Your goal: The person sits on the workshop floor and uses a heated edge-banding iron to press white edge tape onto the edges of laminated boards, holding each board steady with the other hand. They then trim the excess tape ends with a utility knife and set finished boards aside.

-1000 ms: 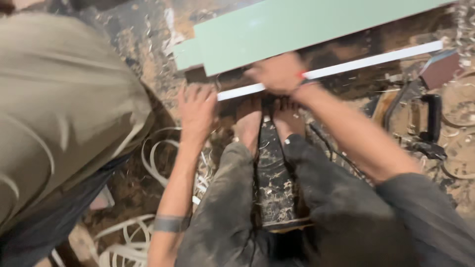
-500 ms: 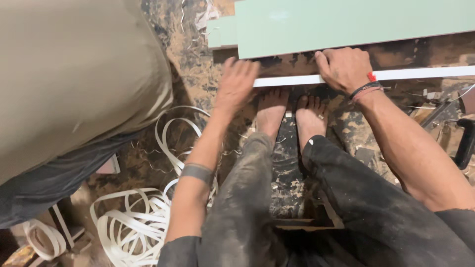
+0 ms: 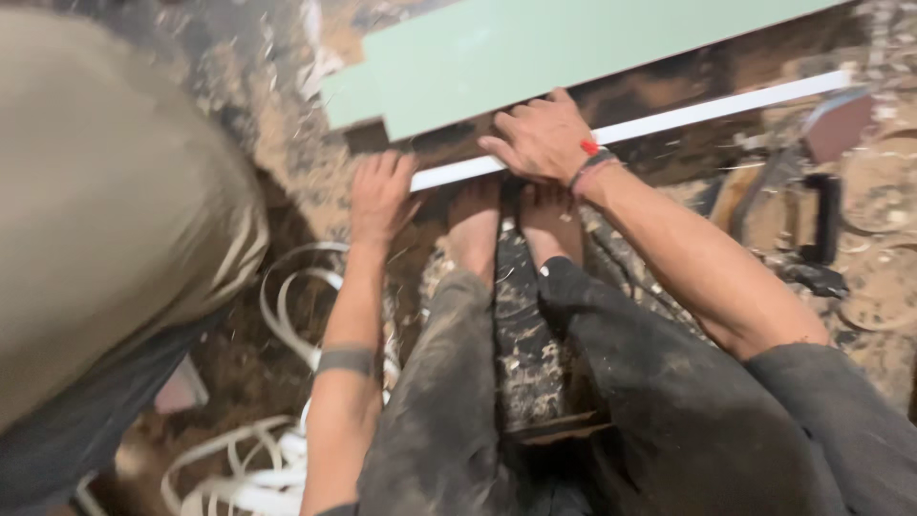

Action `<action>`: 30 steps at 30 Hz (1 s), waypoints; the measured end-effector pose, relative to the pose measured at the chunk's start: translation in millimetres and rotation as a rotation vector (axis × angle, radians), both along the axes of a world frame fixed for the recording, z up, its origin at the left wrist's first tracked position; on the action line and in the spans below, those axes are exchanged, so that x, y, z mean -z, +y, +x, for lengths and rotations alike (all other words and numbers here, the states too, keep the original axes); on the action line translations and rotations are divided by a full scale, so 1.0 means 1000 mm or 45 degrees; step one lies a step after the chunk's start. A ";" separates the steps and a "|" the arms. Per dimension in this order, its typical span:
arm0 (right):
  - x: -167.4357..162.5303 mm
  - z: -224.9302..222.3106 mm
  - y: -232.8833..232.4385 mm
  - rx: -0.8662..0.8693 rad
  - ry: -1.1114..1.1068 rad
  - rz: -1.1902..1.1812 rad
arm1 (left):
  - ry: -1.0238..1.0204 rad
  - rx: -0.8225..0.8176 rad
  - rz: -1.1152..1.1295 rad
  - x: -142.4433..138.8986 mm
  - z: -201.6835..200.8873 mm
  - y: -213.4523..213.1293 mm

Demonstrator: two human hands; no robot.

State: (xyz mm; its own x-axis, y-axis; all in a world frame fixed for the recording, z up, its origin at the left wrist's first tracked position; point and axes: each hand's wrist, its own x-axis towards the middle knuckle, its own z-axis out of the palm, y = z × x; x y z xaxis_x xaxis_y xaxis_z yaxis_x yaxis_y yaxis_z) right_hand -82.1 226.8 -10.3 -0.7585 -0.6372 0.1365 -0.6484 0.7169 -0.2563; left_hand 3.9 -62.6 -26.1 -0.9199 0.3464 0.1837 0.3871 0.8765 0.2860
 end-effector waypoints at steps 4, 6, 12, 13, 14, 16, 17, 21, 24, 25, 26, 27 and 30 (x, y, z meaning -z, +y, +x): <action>0.000 -0.021 0.127 0.087 0.038 0.306 | -0.041 -0.024 -0.021 -0.003 -0.002 -0.001; -0.003 -0.030 0.197 0.284 -0.218 0.532 | -0.009 0.005 0.018 -0.005 -0.001 0.000; -0.022 -0.043 0.244 0.549 -0.470 0.522 | -0.038 -0.020 0.078 -0.007 -0.001 0.005; -0.027 -0.044 0.223 0.559 -0.394 0.508 | -0.061 -0.029 0.097 -0.007 -0.002 0.006; -0.029 -0.039 0.193 0.417 -0.342 0.435 | -0.061 -0.048 0.097 -0.007 -0.003 0.008; -0.024 -0.017 0.121 0.044 -0.205 0.094 | -0.084 -0.068 0.092 -0.008 -0.001 0.011; -0.015 -0.010 0.078 0.042 -0.214 0.032 | -0.084 -0.061 0.079 -0.010 -0.001 0.013; 0.011 0.023 -0.004 -0.035 -0.083 -0.247 | -0.104 -0.063 -0.034 -0.018 0.002 0.012; 0.011 0.015 0.030 -0.139 -0.088 0.018 | -0.079 -0.050 -0.071 -0.020 0.000 0.010; 0.006 0.011 0.055 -0.079 -0.024 0.002 | -0.067 -0.040 -0.063 -0.020 0.000 0.009; -0.004 0.005 0.092 -0.025 0.049 -0.005 | -0.070 -0.040 -0.080 -0.019 -0.001 0.009; -0.012 0.000 0.129 0.133 0.103 -0.074 | -0.077 -0.050 -0.094 -0.017 -0.002 0.008; -0.028 -0.007 0.241 0.455 -0.087 0.137 | -0.112 -0.060 -0.087 -0.015 0.001 0.009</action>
